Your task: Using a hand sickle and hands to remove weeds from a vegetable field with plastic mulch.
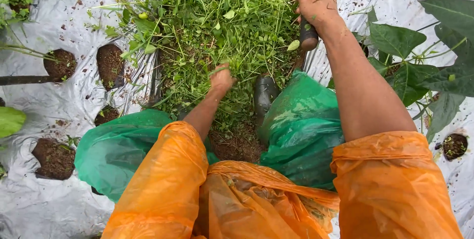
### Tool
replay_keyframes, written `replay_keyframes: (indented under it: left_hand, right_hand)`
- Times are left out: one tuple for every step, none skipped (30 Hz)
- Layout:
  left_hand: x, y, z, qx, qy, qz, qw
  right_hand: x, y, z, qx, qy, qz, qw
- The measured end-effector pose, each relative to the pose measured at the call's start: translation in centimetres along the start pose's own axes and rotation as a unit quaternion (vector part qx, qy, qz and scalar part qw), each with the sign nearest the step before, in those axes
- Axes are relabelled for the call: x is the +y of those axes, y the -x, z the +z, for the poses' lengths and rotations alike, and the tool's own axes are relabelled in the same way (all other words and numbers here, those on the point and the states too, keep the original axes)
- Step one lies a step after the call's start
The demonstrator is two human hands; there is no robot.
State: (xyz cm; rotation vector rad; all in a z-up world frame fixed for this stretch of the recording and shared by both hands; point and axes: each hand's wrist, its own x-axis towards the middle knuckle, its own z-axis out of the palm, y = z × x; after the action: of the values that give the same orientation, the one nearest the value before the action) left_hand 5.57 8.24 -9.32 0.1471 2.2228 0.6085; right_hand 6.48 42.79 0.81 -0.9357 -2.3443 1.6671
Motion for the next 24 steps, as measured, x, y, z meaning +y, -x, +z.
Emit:
replay_keyframes:
  left_hand:
    - [1.4,-0.6,-0.8,0.017,-0.018,0.011,1.000]
    - [3.7,-1.1,-2.2,0.021,-0.017,0.010,1.000]
    - [6.2,-1.7,-3.5,0.071,0.025,0.058,0.996]
    - [8.7,-2.2,-4.9,0.120,0.067,0.106,0.985]
    - [11.1,-3.6,-6.1,0.123,0.068,0.108,0.984]
    - [13.5,-5.0,-7.4,0.176,0.102,0.168,0.964]
    - [15.8,-6.4,-8.9,0.230,0.135,0.227,0.937]
    - [17.1,-5.6,-10.5,0.234,0.135,0.228,0.935]
    - [18.3,-4.8,-12.5,0.204,0.091,0.269,0.937]
    - [19.5,-4.0,-14.5,0.172,0.047,0.308,0.935]
    - [19.6,-2.0,-16.3,0.180,0.045,0.307,0.933]
    - [19.7,0.0,-18.0,0.153,-0.057,0.281,0.946]
    - [19.6,2.1,-19.6,0.124,-0.157,0.250,0.947]
    - [18.3,5.1,-21.0,0.131,-0.158,0.247,0.947]
    - [17.2,8.1,-22.2,0.057,-0.183,0.248,0.950]
    - [16.1,11.1,-23.4,-0.019,-0.206,0.247,0.947]
    - [13.9,12.1,-24.2,-0.012,-0.205,0.243,0.948]
    - [11.7,13.1,-25.0,-0.038,-0.256,0.204,0.944]
    - [9.4,14.1,-25.8,-0.064,-0.303,0.161,0.937]
    - [6.9,13.7,-26.6,-0.057,-0.299,0.156,0.940]
    - [4.3,13.4,-27.4,-0.048,-0.305,0.125,0.943]
    - [1.6,13.2,-28.2,-0.039,-0.310,0.093,0.945]
    - [-0.9,13.2,-28.8,-0.032,-0.304,0.087,0.948]
    - [-3.5,13.3,-29.4,0.000,-0.268,0.072,0.961]
  right_hand:
    - [0.0,-0.1,-0.1,0.003,0.013,-0.018,1.000]
    - [0.2,-0.3,0.1,0.001,0.011,-0.020,1.000]
    - [0.4,-0.6,0.1,0.002,-0.002,-0.042,0.999]
    - [0.5,-0.8,0.2,0.003,-0.015,-0.063,0.998]
    - [0.2,-0.9,0.4,0.003,-0.015,-0.067,0.998]
    - [0.0,-0.9,0.7,0.007,-0.017,-0.053,0.998]
    - [-0.4,-1.1,1.1,0.010,-0.020,-0.039,0.999]
    - [-1.3,-0.4,1.1,0.009,-0.021,-0.044,0.999]
    - [-2.5,0.1,1.3,0.002,-0.020,-0.028,0.999]
    - [-3.7,0.7,1.6,-0.005,-0.019,-0.012,1.000]
    - [-3.5,-0.1,1.8,-0.009,-0.021,-0.019,1.000]
    - [-3.4,-0.8,2.0,0.000,-0.019,-0.005,1.000]
    - [-3.3,-1.5,2.4,0.008,-0.015,0.009,1.000]
    - [-3.8,-1.4,2.8,0.003,-0.018,0.003,1.000]
    - [-4.2,-1.5,3.0,0.017,0.005,0.035,0.999]
    - [-4.7,-1.5,3.3,0.032,0.027,0.067,0.997]
    - [-5.5,-1.0,3.2,0.027,0.026,0.061,0.997]
    - [-6.3,-0.5,3.1,0.006,0.066,0.104,0.992]
    - [-7.1,0.0,3.2,-0.017,0.109,0.145,0.983]
    - [-7.0,-0.3,3.1,-0.023,0.110,0.138,0.984]
    - [-7.0,-0.6,3.3,-0.018,0.169,0.147,0.974]
    - [-7.1,-1.0,3.6,-0.013,0.228,0.156,0.961]
    - [-7.3,-1.3,3.9,-0.020,0.231,0.146,0.962]
    - [-7.7,-1.6,4.2,-0.027,0.189,0.152,0.970]
